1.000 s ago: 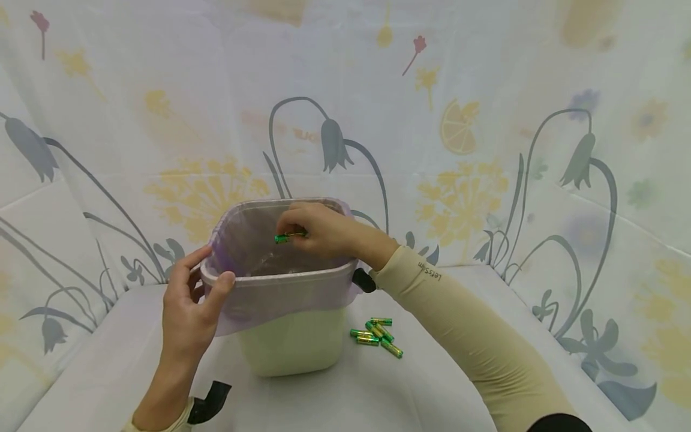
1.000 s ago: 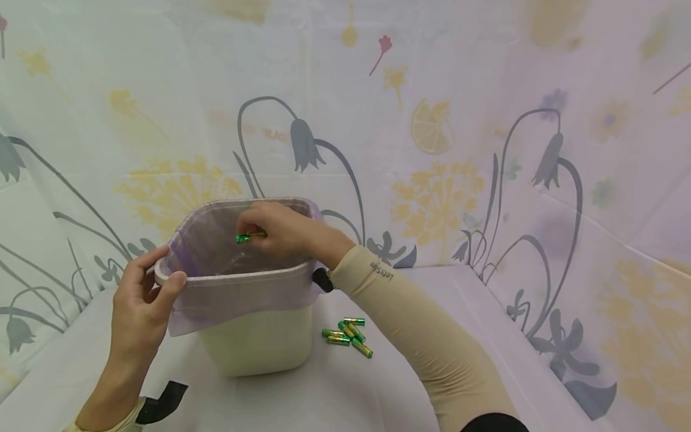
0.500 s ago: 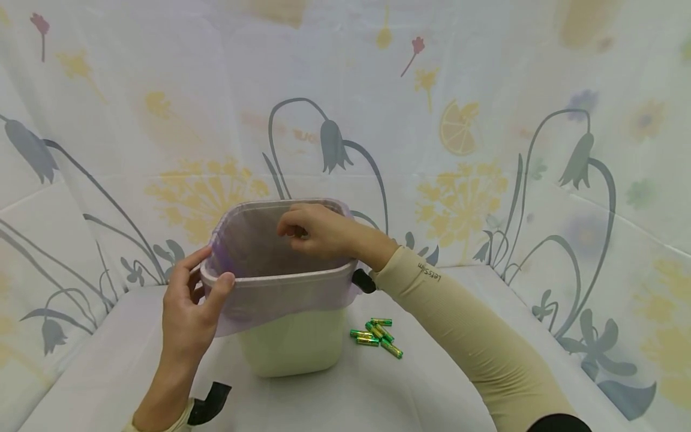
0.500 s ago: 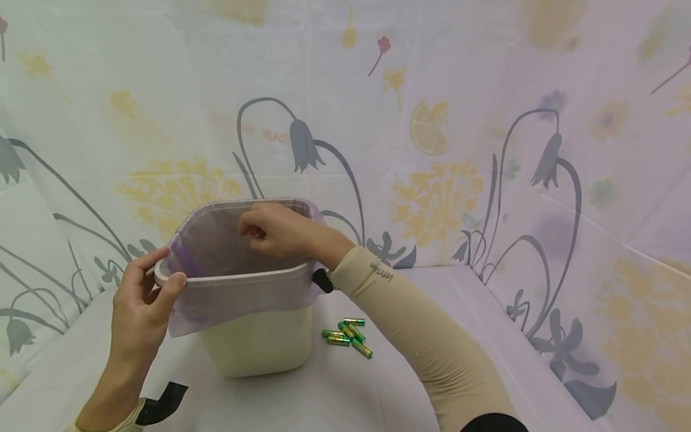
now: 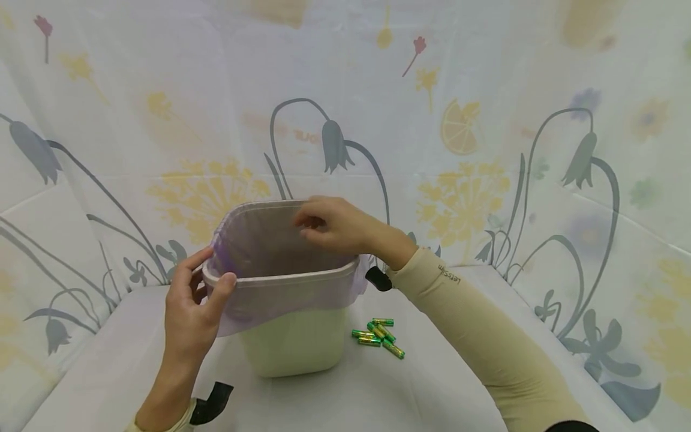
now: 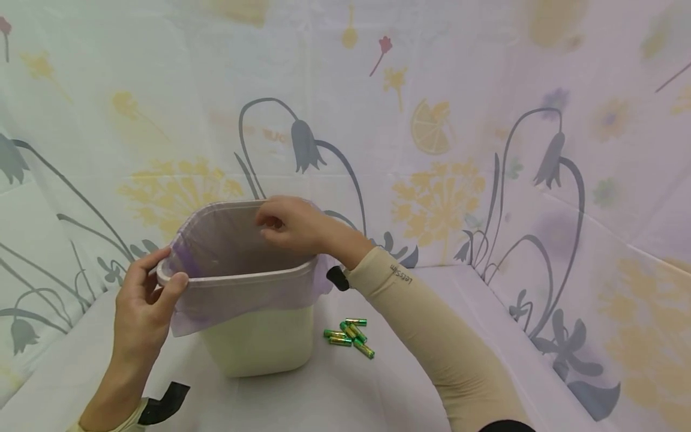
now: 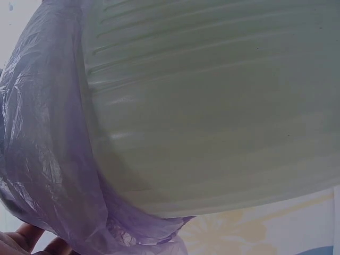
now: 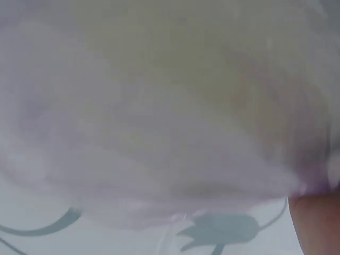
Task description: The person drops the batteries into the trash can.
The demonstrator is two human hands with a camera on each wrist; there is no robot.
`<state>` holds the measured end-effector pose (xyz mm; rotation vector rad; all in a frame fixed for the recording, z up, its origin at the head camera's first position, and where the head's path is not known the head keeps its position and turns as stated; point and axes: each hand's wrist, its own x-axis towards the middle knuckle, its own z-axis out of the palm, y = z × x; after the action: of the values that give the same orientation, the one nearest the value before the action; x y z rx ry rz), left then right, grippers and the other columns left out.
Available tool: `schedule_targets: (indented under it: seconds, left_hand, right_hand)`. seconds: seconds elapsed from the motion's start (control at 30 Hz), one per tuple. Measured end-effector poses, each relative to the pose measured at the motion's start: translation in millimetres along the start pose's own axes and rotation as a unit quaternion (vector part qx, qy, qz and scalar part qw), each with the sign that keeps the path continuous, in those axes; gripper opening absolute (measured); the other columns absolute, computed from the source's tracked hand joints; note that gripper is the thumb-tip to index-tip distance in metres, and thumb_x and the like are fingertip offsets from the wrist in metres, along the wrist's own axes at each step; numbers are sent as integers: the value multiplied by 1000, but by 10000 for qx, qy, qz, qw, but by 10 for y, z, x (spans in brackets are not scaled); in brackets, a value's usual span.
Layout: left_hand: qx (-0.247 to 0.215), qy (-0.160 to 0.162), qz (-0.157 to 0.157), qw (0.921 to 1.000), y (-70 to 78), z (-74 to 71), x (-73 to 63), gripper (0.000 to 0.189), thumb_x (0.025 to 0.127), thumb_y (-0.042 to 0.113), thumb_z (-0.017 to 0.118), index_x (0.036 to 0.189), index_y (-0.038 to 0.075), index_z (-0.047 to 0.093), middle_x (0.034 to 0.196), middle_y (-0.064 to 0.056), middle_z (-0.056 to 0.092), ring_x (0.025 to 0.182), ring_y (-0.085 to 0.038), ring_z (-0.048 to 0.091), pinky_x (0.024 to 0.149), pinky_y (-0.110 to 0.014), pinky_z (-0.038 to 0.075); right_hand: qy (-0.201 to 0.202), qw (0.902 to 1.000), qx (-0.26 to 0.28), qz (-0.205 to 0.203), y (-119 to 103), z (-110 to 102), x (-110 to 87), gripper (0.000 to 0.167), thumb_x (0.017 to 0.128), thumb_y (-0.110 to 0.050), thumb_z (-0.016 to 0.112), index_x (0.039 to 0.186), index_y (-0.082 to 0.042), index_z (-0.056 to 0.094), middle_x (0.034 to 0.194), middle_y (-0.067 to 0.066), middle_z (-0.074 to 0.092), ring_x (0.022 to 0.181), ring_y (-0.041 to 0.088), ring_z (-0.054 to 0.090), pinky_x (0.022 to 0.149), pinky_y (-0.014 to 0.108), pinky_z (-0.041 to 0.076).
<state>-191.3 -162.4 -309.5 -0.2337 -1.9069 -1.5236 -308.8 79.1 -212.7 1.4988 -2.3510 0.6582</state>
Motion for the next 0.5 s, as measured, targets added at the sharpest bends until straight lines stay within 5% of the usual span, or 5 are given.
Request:
schedule_targets:
  seconds: [0.5]
  left_hand:
    - [140, 11, -2, 9999, 2, 1, 2, 52, 87, 12, 65, 137, 11, 50, 129, 2, 50, 104, -14, 55, 82, -13, 42]
  right_hand:
    - [750, 9966, -199, 265, 302, -218, -644, 13, 90, -11, 62, 102, -6, 66, 96, 2, 61, 89, 14, 57, 81, 37, 48]
